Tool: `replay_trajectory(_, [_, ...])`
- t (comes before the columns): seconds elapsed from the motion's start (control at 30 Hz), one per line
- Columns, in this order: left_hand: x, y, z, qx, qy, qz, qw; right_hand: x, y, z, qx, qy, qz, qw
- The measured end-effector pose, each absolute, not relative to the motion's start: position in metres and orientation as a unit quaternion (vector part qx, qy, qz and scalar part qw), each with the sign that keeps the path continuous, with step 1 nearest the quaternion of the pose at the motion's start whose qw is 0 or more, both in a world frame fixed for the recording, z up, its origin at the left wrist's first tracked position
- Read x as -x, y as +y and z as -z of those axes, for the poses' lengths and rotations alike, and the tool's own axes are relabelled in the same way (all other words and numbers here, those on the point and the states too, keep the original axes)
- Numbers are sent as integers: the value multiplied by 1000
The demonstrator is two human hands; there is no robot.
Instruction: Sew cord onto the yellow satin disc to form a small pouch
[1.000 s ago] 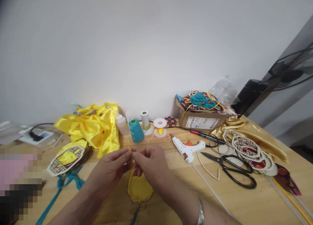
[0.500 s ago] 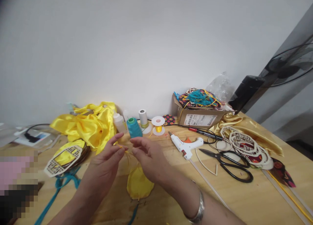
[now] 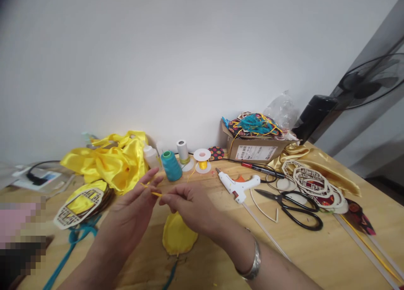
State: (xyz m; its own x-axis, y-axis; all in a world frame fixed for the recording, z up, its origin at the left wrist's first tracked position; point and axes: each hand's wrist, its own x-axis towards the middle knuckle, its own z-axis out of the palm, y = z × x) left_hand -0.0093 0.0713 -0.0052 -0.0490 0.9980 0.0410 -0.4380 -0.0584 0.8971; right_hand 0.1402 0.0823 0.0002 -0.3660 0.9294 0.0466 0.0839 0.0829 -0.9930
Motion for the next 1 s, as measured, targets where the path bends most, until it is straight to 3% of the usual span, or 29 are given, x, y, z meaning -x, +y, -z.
replay_trajectory(0.37, [29, 87, -7, -253, 308, -676, 620, -152, 100, 0, 450, -635, -495, 387])
replay_trajectory(0.67, [22, 83, -10, -298, 325, -664, 603, -157, 104, 3, 447, -665, -458, 385])
replay_trajectory(1.0, [13, 77, 1, -571, 542, -381, 485, -158, 97, 2, 392, -822, -262, 319])
